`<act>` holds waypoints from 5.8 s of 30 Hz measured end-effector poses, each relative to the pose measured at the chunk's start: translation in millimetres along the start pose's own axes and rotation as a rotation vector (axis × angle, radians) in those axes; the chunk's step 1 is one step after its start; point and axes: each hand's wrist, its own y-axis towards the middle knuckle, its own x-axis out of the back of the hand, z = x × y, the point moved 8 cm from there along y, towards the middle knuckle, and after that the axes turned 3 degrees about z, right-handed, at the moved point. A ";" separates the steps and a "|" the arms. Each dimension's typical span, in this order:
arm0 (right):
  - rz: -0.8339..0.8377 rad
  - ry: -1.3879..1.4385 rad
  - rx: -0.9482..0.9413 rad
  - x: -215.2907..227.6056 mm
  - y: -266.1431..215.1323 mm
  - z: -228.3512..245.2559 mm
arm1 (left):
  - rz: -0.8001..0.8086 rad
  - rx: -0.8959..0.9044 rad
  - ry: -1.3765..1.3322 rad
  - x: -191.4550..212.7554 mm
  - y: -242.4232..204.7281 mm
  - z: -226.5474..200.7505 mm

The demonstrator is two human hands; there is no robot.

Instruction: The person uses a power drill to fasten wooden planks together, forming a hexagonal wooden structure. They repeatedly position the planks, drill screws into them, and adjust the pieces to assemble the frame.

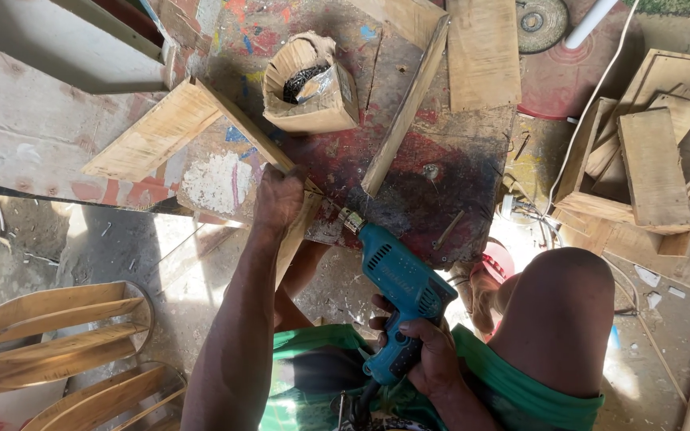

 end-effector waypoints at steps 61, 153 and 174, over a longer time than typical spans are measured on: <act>-0.099 0.015 -0.122 10.8 2.6 -2.8 | 0.009 -0.094 -0.050 5.6 -20.7 -21.6; 0.516 -2.181 0.664 -161.1 106.1 138.2 | -0.112 -0.181 0.402 -6.2 -124.5 110.4; 0.881 -1.633 1.418 -189.8 -73.6 146.5 | -0.073 -0.720 0.013 -162.4 -78.6 28.2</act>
